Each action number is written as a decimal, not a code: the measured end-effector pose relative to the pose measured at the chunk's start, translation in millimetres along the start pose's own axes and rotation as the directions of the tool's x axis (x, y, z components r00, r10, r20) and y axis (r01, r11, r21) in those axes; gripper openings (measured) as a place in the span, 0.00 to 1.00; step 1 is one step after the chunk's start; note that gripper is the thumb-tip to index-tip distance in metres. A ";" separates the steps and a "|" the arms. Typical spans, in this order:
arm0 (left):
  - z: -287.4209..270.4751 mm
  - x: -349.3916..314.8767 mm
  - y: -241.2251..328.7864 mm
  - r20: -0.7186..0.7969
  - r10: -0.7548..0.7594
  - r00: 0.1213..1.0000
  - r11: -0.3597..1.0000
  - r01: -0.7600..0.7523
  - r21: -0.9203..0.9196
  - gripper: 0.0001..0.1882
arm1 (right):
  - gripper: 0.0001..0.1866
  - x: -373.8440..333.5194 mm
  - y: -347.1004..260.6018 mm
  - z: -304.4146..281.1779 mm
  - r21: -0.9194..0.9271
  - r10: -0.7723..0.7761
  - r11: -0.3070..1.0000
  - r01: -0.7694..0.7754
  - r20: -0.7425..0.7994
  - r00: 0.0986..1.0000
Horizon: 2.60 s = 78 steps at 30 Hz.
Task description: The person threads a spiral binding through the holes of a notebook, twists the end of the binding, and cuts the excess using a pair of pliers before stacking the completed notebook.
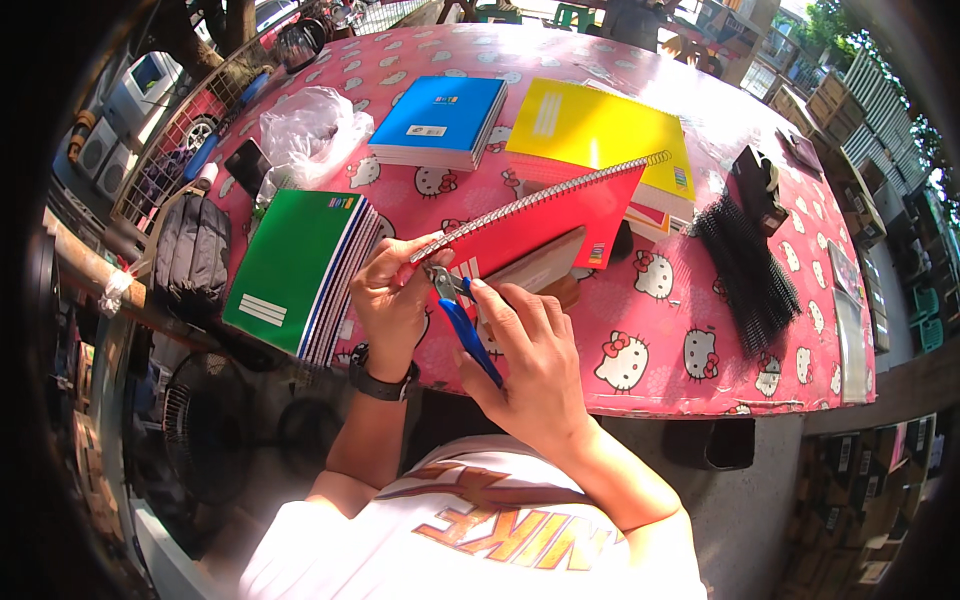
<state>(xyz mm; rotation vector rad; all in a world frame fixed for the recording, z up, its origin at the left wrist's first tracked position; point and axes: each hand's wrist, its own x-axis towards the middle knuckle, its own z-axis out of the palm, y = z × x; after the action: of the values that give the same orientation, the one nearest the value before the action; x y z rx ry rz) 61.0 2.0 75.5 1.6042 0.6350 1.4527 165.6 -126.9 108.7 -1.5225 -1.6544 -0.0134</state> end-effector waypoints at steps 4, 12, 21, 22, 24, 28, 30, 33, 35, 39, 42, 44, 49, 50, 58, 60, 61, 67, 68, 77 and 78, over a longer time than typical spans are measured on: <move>0.7 -0.2 -2.5 0.006 0.190 0.982 0.975 -0.190 0.115 0.14 | 0.28 -5.2 -1.7 3.1 0.041 0.030 0.999 -0.030 -0.016 0.999; 1.9 -6.0 2.1 -0.001 0.203 0.979 0.962 -0.199 0.186 0.12 | 0.24 -7.1 -6.3 -9.3 0.753 0.324 -0.078 -0.654 0.639 0.697; 57.9 4.7 67.8 0.398 0.401 0.825 0.455 -0.557 0.695 0.25 | 0.25 -96.8 142.5 -51.6 -0.116 0.500 0.807 -0.579 -0.386 0.775; 64.9 12.3 65.6 0.433 0.413 0.801 0.331 -0.575 0.748 0.23 | 0.26 -109.4 160.4 -54.5 -0.396 0.457 0.694 -0.601 -0.403 0.793; 68.5 28.8 48.2 0.459 0.250 0.852 0.389 -0.523 0.759 0.21 | 0.29 -137.1 190.2 -55.1 -0.440 0.494 0.634 -0.636 -0.402 0.771; 22.7 60.7 27.2 0.447 0.317 0.836 0.552 -0.546 0.630 0.12 | 0.31 -128.1 172.4 -47.7 -0.432 0.617 0.561 -0.706 -0.350 0.705; -23.8 88.0 44.2 0.338 0.385 0.859 0.719 -0.509 0.473 0.08 | 0.29 -127.0 176.4 -52.7 -0.379 0.606 0.593 -0.711 -0.372 0.703; -116.8 117.5 91.6 0.118 0.235 0.965 0.790 -0.260 0.556 0.08 | 0.25 -122.8 183.3 -60.8 -0.324 0.552 0.667 -0.671 -0.390 0.737; -194.8 149.0 111.2 0.135 0.284 0.949 0.675 -0.298 0.675 0.06 | 0.24 -115.3 180.9 -62.6 -0.270 0.526 0.711 -0.650 -0.410 0.745; -219.0 190.8 174.1 0.545 0.231 0.806 0.000 -0.560 0.829 0.03 | 0.21 -96.7 179.9 -54.7 -0.236 0.485 0.764 -0.601 -0.403 0.776; -178.4 184.9 84.1 0.617 0.176 0.767 0.348 -0.635 0.690 0.03 | 0.19 -81.1 170.5 -47.6 -0.198 0.495 0.773 -0.602 -0.404 0.769; -172.5 162.3 29.0 0.781 0.101 0.617 0.288 -0.769 0.570 0.03 | 0.19 -72.9 163.1 -41.8 -0.159 0.494 0.790 -0.592 -0.406 0.769; -165.8 65.4 -71.7 0.454 -0.228 0.861 0.548 -0.272 0.791 0.30 | 0.14 -66.0 160.9 -41.2 -0.102 0.387 0.885 -0.453 -0.380 0.840; -165.1 66.2 -66.3 0.452 -0.340 0.825 0.480 -0.262 0.837 0.38 | 0.12 -67.4 164.2 -47.0 -0.074 0.356 0.908 -0.413 -0.386 0.851; -177.2 57.6 -47.8 0.527 -0.496 0.690 0.482 -0.286 0.828 0.47 | 0.27 44.8 222.7 -92.6 0.193 0.618 0.756 -0.625 -0.526 0.585; -165.7 63.0 -45.1 0.521 -0.506 0.687 0.496 -0.263 0.828 0.47 | 0.22 47.4 280.6 -93.1 0.266 0.595 0.803 -0.532 -0.402 0.696; -163.1 59.0 -39.9 0.493 -0.490 0.719 0.493 -0.238 0.837 0.43 | 0.20 50.5 280.6 -92.9 0.270 0.626 0.778 -0.567 -0.406 0.666; -66.9 37.7 -4.2 0.541 -0.147 0.828 0.933 -0.065 0.354 0.28 | 0.16 50.3 291.1 -111.5 0.328 0.747 0.665 -0.671 -0.321 0.583; -49.1 30.8 -3.5 0.585 -0.050 0.809 0.924 -0.185 0.335 0.29 | 0.16 52.0 291.1 -114.2 0.393 0.770 0.636 -0.664 -0.258 0.584; 15.5 44.7 -1.6 0.461 0.050 0.886 0.996 -0.009 -0.090 0.37 | 0.08 69.1 169.5 -134.9 0.330 0.340 0.928 -0.175 -0.551 0.763; 24.3 52.2 -4.1 0.472 0.043 0.880 0.996 -0.001 -0.089 0.37 | 0.07 70.7 144.7 -134.9 0.353 0.241 0.935 -0.040 -0.546 0.802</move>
<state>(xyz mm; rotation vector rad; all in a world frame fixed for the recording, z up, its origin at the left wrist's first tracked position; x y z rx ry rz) 95.3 40.9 100.7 1.8125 0.2650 1.0221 368.4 -105.3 158.9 -1.2181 -0.9852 -0.1106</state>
